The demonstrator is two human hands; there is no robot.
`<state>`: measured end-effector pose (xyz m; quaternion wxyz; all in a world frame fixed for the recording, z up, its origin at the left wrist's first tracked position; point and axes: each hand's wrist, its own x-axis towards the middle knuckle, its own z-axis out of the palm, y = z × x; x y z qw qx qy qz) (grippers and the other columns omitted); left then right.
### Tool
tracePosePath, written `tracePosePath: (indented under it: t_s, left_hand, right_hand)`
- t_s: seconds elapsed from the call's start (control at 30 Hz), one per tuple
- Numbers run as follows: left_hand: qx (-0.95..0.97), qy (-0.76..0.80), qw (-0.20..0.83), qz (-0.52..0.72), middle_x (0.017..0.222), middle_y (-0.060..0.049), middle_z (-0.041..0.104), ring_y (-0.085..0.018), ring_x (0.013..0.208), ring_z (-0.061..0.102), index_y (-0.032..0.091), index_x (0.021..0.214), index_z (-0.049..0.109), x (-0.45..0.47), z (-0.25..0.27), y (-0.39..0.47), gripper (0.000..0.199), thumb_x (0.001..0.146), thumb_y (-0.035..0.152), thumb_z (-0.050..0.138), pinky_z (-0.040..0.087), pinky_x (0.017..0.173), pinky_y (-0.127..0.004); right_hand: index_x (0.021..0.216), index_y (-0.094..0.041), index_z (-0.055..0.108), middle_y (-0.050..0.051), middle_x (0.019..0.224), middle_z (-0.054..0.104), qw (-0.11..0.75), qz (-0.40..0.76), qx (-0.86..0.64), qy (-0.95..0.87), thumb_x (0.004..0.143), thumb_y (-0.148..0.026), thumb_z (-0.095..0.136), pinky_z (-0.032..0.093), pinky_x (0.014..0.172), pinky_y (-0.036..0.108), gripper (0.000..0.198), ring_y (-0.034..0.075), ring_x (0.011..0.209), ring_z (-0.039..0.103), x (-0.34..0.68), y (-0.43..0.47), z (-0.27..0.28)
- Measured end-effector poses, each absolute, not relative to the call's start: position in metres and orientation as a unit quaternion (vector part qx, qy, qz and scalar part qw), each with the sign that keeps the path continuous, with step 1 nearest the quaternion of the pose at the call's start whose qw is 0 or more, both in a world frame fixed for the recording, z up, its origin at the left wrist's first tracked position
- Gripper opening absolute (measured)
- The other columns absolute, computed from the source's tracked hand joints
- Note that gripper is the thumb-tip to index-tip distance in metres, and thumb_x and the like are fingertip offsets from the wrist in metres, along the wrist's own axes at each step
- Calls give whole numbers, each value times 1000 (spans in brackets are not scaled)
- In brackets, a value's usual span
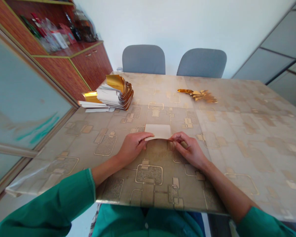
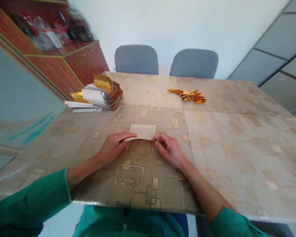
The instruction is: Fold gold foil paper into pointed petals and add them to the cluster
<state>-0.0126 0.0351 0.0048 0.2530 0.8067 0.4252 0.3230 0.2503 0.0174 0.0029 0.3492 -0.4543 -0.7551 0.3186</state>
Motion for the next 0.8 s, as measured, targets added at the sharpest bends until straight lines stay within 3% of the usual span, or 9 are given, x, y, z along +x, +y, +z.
tracePosePath:
  t_s: [0.23, 0.37, 0.5, 0.63, 0.8]
  left_hand:
    - [779, 432, 214, 401, 108, -5, 74, -20, 102, 69, 20, 101, 70, -23, 6, 42, 21, 89, 16, 54, 52, 92, -34]
    - [774, 429, 184, 427, 118, -6, 70, -21, 111, 65, 19, 103, 70, -27, 10, 43, 30, 80, 8, 55, 49, 101, -37]
    - [768, 447, 153, 433, 120, -6, 67, -21, 111, 64, 18, 100, 71, -33, 11, 46, 40, 72, 2, 48, 50, 99, -36]
    - [776, 461, 155, 401, 122, -5, 67, -21, 112, 63, 20, 106, 71, -40, 8, 49, 47, 71, 2, 44, 48, 102, -39]
    - [807, 453, 146, 348, 108, -5, 73, -23, 100, 64, 21, 99, 72, -38, 5, 45, 19, 88, 23, 57, 49, 93, -41]
  right_hand:
    - [110, -26, 61, 1, 107, 73, 346, 311, -456, -759, 92, -20, 48, 55, 76, 32, 22, 18, 93, 69, 252, 19, -3]
    - [106, -25, 63, 1, 106, 73, 344, 288, -456, -769, 92, -19, 49, 55, 78, 32, 21, 18, 92, 69, 252, 20, -4]
    - [102, -24, 65, 1, 101, 74, 337, 281, -456, -775, 92, -20, 50, 54, 76, 29, 18, 16, 84, 69, 251, 21, -3]
    - [99, -24, 65, 2, 100, 74, 328, 289, -451, -778, 93, -22, 50, 54, 80, 31, 17, 18, 89, 69, 250, 21, -2]
    - [100, -24, 65, 2, 99, 74, 325, 297, -452, -776, 93, -22, 50, 54, 81, 33, 17, 19, 90, 69, 249, 21, -1]
